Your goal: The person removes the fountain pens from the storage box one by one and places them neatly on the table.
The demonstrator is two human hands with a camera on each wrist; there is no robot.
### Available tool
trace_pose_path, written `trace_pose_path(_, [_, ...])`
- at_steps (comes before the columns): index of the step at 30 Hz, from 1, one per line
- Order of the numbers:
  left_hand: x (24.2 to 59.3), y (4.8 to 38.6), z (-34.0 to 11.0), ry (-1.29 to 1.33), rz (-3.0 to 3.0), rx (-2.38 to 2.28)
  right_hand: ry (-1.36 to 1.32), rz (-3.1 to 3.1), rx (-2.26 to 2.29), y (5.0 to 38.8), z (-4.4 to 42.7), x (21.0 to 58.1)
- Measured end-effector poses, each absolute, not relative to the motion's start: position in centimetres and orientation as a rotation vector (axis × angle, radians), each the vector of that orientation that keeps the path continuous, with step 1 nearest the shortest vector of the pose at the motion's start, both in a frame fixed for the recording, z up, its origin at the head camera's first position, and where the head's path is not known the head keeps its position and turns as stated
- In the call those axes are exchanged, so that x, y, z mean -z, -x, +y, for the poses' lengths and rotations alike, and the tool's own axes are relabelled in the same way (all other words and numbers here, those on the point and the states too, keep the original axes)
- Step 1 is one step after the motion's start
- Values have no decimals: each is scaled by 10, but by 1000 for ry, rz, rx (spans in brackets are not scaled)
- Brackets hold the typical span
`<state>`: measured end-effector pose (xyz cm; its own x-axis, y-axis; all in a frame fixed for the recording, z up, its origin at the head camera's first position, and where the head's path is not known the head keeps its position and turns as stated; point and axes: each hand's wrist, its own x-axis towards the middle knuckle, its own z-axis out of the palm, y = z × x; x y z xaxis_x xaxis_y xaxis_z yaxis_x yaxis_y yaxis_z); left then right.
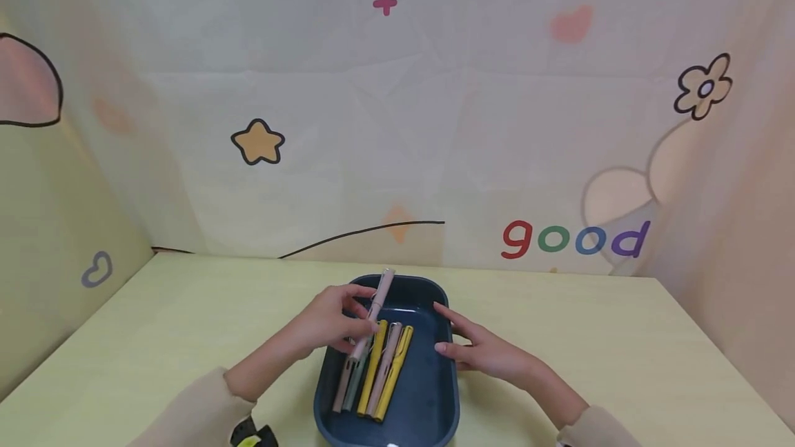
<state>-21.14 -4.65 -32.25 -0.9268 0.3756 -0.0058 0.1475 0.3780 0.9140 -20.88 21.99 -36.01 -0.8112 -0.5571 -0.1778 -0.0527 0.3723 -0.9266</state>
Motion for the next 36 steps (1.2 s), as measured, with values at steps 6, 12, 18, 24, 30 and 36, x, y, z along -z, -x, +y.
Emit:
trace_pose_path(6, [322,214,-71,-370,2461,-1637,529,2169,1440,209,217,360])
trace_pose_path(12, [323,220,-92,-230,2493,-1719,528,2172,1439,209,216,359])
trace_pose_path(18, [326,225,-111,-157,2521,-1743,539,2179,1439,209,217,357])
trace_pose_path(24, [334,231,-121,-115,2501,-1712,524,2193,1434,211,218,356])
trace_pose_path(30, [347,236,-126,-54,2490,-1639,524,2174,1448,211,218,358])
trace_pose_path(36, [356,235,-132,-19,2476,-1591,513,2181,1443,209,218,360])
